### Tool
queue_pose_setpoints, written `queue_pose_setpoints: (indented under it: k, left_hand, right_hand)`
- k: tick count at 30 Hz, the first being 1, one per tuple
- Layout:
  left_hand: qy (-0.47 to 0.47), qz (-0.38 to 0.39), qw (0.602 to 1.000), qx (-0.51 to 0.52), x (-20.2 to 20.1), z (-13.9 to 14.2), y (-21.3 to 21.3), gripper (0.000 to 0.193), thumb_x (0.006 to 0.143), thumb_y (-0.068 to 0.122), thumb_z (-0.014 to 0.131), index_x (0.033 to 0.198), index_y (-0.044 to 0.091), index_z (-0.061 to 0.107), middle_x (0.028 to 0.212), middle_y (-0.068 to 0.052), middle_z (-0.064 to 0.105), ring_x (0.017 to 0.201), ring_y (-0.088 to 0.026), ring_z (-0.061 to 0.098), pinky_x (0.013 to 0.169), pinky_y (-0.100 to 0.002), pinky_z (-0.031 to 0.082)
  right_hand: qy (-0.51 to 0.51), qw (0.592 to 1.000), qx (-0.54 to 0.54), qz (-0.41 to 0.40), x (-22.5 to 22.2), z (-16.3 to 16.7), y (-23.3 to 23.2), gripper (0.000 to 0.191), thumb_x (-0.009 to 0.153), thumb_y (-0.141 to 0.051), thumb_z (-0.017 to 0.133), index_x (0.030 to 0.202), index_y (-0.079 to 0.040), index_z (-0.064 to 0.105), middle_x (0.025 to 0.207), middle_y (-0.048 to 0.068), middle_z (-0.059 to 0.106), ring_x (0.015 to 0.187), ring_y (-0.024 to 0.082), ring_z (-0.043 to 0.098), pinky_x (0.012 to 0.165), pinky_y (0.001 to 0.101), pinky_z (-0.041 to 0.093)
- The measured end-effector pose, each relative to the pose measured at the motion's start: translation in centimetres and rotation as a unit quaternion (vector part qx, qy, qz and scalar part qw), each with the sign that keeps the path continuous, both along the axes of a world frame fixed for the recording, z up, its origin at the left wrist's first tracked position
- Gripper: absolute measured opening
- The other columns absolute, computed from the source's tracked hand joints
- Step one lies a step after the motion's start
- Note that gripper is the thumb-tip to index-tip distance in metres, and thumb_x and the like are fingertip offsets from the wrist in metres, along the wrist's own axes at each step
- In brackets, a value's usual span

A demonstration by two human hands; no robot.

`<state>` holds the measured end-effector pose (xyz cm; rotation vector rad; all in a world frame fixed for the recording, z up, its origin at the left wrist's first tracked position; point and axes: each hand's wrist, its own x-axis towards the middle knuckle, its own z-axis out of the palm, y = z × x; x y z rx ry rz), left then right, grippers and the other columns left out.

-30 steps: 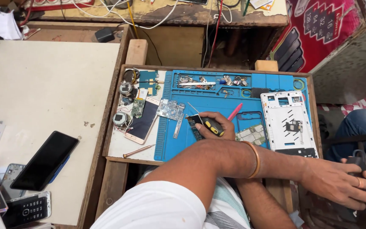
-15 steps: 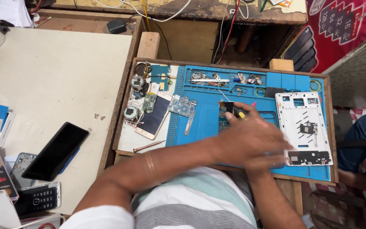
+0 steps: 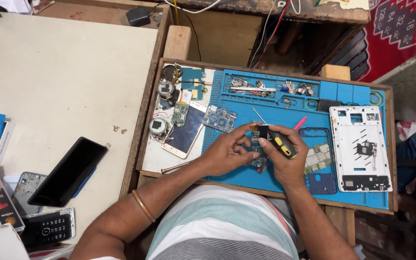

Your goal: The person sits at a repair bench and works on a phone motherboard held in one hand, using a screwdriver to pry and unscrew small components from the board. They reposition the board repeatedly and set the board down on the blue mat near the end.

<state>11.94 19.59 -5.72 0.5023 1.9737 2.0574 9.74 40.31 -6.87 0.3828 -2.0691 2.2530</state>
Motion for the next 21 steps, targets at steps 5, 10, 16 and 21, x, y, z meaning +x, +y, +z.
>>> queue_pose_setpoints:
  k: [5, 10, 16, 21]
  left_hand:
    - [-0.028, 0.021, 0.998, 0.047, -0.5, 0.2, -0.7, 0.084, 0.098, 0.009, 0.072, 0.167, 0.013, 0.024, 0.093, -0.005, 0.064, 0.079, -0.008, 0.068, 0.069, -0.023, 0.059]
    - [-0.031, 0.067, 0.995, 0.065, -0.9, 0.4, -1.1, 0.093, 0.096, 0.006, 0.07, 0.167, 0.018, 0.012, 0.089, -0.004, 0.062, 0.073, -0.006, 0.065, 0.065, -0.023, 0.06]
    - [-0.038, 0.107, 0.991, 0.064, -1.3, 0.0, -1.5, 0.092, 0.096, 0.001, 0.072, 0.167, 0.019, 0.017, 0.087, -0.002, 0.057, 0.072, -0.005, 0.062, 0.064, -0.023, 0.06]
    - [-0.041, 0.114, 0.991, 0.053, -1.4, -0.1, -1.9, 0.091, 0.097, 0.0, 0.07, 0.167, 0.02, 0.015, 0.087, 0.0, 0.055, 0.072, -0.004, 0.06, 0.067, -0.024, 0.064]
  right_hand:
    - [-0.009, 1.0, 0.025, -0.001, 0.0, 0.3, 0.0, 0.029, 0.094, -0.005, 0.077, 0.121, 0.0, 0.068, 0.101, 0.006, 0.073, 0.088, 0.009, 0.068, 0.078, 0.0225, 0.058]
    - [-0.01, 0.999, 0.035, -0.009, 0.5, 0.4, -0.2, 0.027, 0.095, -0.005, 0.075, 0.12, 0.001, 0.067, 0.098, 0.009, 0.073, 0.081, 0.011, 0.07, 0.072, 0.0251, 0.06]
    - [0.01, 0.996, -0.052, -0.065, 1.5, 1.0, -1.1, 0.024, 0.098, -0.002, 0.071, 0.121, 0.001, 0.063, 0.099, 0.014, 0.073, 0.081, 0.017, 0.072, 0.071, 0.029, 0.062]
    - [0.009, 0.994, -0.094, -0.056, 0.9, 2.9, 1.3, 0.025, 0.1, 0.0, 0.072, 0.123, 0.002, 0.063, 0.101, 0.016, 0.072, 0.083, 0.02, 0.072, 0.075, 0.0316, 0.062]
